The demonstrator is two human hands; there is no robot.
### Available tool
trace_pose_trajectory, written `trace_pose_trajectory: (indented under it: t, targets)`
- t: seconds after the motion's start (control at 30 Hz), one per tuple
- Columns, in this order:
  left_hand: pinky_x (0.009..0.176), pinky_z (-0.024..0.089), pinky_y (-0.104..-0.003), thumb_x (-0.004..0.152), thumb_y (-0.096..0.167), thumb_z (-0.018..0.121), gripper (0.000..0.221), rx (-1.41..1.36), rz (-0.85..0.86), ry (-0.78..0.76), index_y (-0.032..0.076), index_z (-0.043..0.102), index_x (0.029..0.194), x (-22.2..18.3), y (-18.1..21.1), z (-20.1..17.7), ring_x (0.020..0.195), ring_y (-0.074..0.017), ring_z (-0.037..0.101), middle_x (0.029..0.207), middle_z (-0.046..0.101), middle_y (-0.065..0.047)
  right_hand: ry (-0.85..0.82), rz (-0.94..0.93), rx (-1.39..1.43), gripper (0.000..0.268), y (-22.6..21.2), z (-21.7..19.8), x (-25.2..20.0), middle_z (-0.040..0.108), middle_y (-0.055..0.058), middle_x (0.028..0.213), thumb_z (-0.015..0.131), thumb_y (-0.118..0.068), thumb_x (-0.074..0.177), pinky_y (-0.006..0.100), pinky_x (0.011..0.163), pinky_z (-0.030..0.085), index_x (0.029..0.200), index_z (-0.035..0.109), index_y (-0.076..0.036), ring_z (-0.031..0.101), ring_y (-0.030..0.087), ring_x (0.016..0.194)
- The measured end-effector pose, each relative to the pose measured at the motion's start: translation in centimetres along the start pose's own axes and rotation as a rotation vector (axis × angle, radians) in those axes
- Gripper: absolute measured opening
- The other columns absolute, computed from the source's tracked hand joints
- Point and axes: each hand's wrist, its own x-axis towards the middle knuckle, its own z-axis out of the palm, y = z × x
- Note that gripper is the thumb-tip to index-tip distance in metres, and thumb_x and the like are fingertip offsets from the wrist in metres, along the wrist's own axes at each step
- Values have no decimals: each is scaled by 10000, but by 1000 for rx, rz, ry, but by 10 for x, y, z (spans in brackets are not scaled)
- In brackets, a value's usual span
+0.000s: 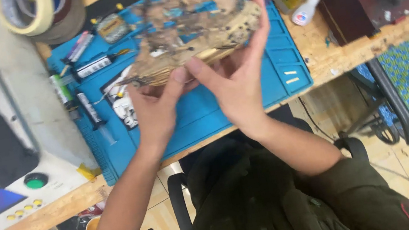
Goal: Applying glue to small wooden sticks and carefully attaching them to the hull and deck of a model ship.
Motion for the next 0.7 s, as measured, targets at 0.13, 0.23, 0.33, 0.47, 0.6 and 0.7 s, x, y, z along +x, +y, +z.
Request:
trace_pose_trajectory:
  t: [0.13,0.23,0.33,0.47,0.6,0.7]
  targets:
    - [943,764,-514,970,205,847,416,35,100,0,19,667,1295,5,-27,-19,1162,-263,770,1255,779,-148,45,105,150,1278,-2,-4,1,394,163,1774,956,13,921,475,1383,624,1807,75,-256,570,303,1614]
    - [928,779,-509,980,273,841,294,56,111,14,-9,761,1001,3,-24,-14,1052,-240,806,1053,802,-105,57,144,126,1322,-3,-3,-1,431,150,1799,947,14,927,457,1306,690,1816,18,-292,642,291,1568]
    - [864,798,-504,970,315,844,412,21,68,43,20,711,715,7,-24,-11,993,-284,853,904,807,-119,142,9,-270,1356,9,-9,-6,455,136,1782,963,-229,950,440,1284,695,1821,-72,-322,645,292,1587]
    - [892,805,-468,967,301,822,407,5,-22,53,45,729,665,10,-16,-1,1048,-329,869,964,827,-209,382,-532,-1045,673,41,-28,-3,251,-28,1690,1112,-520,825,503,1271,529,1317,709,-300,333,249,1709]
    - [850,798,-459,1002,300,799,496,52,-13,18,112,623,578,8,-14,-2,996,-291,875,862,815,-117,161,-795,-1184,37,23,-26,10,271,-2,1517,869,-332,1092,461,1175,485,1076,851,-360,412,244,1453]
    - [939,799,-492,985,293,813,366,37,-36,41,22,765,744,8,-13,-2,1007,-289,872,927,827,-150,83,-823,-1177,159,21,-29,10,382,-39,1512,988,-322,1051,432,1143,404,1154,884,-386,407,220,1424]
